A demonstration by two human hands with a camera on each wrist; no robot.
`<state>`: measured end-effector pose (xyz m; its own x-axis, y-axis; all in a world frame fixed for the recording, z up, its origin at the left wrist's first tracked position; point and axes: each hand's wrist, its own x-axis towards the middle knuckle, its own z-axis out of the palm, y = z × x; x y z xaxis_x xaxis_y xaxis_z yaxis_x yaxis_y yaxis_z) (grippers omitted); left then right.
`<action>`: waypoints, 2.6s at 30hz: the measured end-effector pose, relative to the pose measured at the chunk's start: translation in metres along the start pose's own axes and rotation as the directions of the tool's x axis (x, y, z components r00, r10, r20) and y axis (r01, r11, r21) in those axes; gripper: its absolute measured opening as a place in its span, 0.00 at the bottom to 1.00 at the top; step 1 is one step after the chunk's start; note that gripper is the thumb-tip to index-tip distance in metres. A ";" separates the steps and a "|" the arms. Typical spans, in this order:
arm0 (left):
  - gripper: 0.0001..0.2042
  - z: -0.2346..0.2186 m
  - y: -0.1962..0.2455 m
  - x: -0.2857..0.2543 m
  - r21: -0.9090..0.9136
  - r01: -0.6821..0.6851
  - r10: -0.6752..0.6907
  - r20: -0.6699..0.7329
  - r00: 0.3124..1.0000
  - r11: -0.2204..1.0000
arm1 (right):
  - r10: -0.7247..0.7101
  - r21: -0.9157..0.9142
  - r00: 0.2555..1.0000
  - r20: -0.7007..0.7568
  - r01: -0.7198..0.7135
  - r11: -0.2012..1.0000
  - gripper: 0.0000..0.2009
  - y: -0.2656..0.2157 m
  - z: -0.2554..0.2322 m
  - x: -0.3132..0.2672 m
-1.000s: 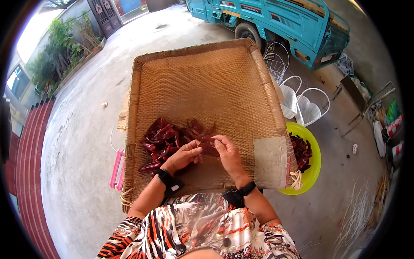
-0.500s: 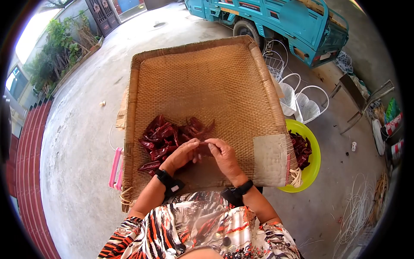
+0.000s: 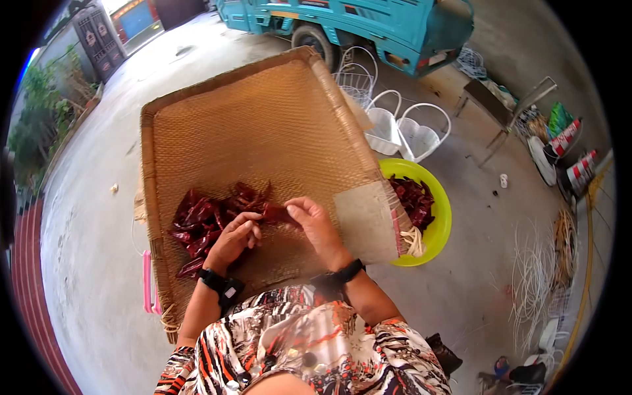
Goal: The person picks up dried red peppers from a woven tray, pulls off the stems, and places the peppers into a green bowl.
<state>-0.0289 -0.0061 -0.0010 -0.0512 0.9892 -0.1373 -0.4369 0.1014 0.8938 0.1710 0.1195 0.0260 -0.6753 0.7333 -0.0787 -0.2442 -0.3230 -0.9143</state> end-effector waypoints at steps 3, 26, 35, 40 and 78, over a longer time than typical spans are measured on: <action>0.12 0.003 0.003 0.001 0.025 0.009 -0.009 0.000 1.000 1.000 | -0.199 -0.129 0.948 -0.248 0.172 0.977 0.08 -0.036 -0.030 -0.008; 0.12 -0.004 -0.002 -0.002 0.124 -0.002 0.002 0.003 1.000 0.992 | -0.340 -0.871 0.842 0.420 0.478 0.109 0.10 -0.034 0.000 0.030; 0.10 0.006 0.007 -0.004 0.077 0.007 -0.006 -0.013 1.000 0.997 | -0.261 -0.818 0.800 0.540 0.572 0.062 0.09 0.023 0.032 0.075; 0.10 0.002 0.003 -0.003 0.078 -0.006 0.004 0.021 1.000 0.997 | -0.350 -0.869 0.854 0.385 0.463 0.175 0.11 0.019 0.027 0.065; 0.10 0.004 0.003 -0.002 0.083 -0.037 0.038 -0.014 0.999 0.996 | -0.328 -0.874 0.862 0.387 0.456 0.167 0.08 -0.033 0.019 0.025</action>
<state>-0.0271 -0.0072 0.0038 -0.0801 0.9908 -0.1091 -0.3591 0.0734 0.9304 0.1493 0.1372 0.0618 -0.7711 0.5064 0.3860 0.2592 0.8034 -0.5361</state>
